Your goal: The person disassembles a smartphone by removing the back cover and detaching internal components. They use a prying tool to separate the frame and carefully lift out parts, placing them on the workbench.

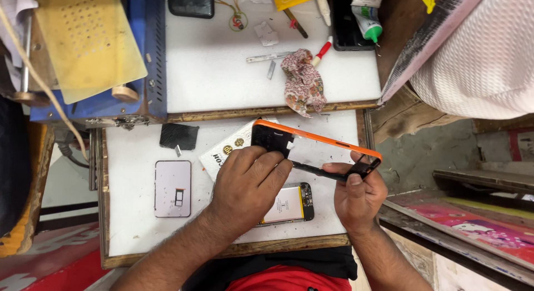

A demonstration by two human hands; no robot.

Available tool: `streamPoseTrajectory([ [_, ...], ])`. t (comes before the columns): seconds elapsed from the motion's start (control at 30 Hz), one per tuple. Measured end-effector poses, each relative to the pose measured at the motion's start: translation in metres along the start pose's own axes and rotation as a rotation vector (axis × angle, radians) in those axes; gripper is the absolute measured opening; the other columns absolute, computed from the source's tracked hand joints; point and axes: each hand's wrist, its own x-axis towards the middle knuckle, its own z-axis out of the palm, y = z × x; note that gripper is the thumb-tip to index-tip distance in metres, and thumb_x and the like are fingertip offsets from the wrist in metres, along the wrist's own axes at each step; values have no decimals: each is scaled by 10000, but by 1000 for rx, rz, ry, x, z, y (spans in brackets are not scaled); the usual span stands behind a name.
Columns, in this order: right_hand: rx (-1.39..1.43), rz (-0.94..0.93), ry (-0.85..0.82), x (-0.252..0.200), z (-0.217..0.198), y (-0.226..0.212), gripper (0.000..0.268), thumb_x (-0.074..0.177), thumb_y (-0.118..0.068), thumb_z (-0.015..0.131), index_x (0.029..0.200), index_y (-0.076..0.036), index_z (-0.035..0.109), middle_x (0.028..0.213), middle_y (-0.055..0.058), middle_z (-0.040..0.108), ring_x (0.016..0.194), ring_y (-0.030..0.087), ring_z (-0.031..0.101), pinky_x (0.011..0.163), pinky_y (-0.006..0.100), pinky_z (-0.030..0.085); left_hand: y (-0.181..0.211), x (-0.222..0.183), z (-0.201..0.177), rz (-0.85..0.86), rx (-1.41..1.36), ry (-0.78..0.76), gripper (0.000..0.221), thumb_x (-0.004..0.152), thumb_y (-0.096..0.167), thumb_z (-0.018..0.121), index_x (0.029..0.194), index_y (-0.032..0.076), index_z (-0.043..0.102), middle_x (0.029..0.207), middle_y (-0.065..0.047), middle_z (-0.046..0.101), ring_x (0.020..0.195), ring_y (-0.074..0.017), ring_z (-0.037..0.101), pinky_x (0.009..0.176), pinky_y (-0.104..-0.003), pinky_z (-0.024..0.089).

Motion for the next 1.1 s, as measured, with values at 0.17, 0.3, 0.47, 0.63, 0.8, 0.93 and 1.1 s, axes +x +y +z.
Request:
streamPoseTrajectory([
  [0.17, 3, 11, -44, 4, 4, -5, 445, 1137, -255, 545, 1491, 11, 501, 1131, 243, 738, 1102, 283, 729, 1068, 449, 592, 2, -1, 4, -15, 0, 34, 243, 880, 51, 758, 1119, 27, 726, 1092, -79, 676, 996, -236, 637, 799, -390, 535],
  [0.3, 15, 17, -54, 5, 6, -6, 436, 1147, -250, 540, 1494, 12, 507, 1139, 247, 735, 1119, 291, 725, 1090, 463, 583, 0, -3, 6, -42, -88, 63, 231, 908, 3, 761, 1135, 31, 725, 1079, -66, 677, 983, -230, 631, 807, -385, 548],
  [0.47, 40, 19, -61, 7, 7, -6, 437, 1150, -244, 535, 1503, 10, 493, 1154, 253, 729, 1131, 302, 716, 1086, 484, 587, -4, -5, 4, -25, -64, 40, 293, 856, -44, 726, 1144, 11, 713, 1114, -104, 671, 1038, -260, 641, 861, -403, 572],
  [0.63, 51, 30, -70, 9, 11, -9, 446, 1141, -251, 532, 1498, 12, 483, 1159, 252, 720, 1103, 320, 727, 982, 516, 640, 0, -2, 6, -41, -14, 8, 251, 868, 20, 753, 1116, 15, 716, 1120, -117, 650, 1068, -275, 624, 877, -420, 554],
  [0.8, 35, 25, -90, 9, 12, -10, 433, 1146, -254, 531, 1496, -2, 492, 1154, 241, 727, 1085, 314, 735, 965, 522, 648, 2, -1, 9, -55, 64, -61, 262, 919, 211, 797, 1104, 41, 720, 1103, -137, 635, 1088, -285, 596, 847, -430, 523],
  [0.93, 20, 33, -94, 8, 12, -10, 416, 1141, -251, 541, 1475, -5, 512, 1146, 236, 722, 1083, 309, 735, 947, 539, 666, 5, -3, 11, -28, 205, -72, 248, 931, 272, 769, 1084, 83, 720, 1129, -138, 637, 1134, -287, 592, 878, -442, 517],
  [1.1, 42, 54, -67, 9, 13, -10, 407, 1148, -248, 542, 1471, -2, 512, 1118, 232, 731, 1048, 294, 740, 933, 521, 652, 6, -7, 17, -6, 218, -32, 117, 959, 183, 729, 1048, 109, 710, 1142, -102, 638, 1153, -262, 589, 915, -472, 486],
])
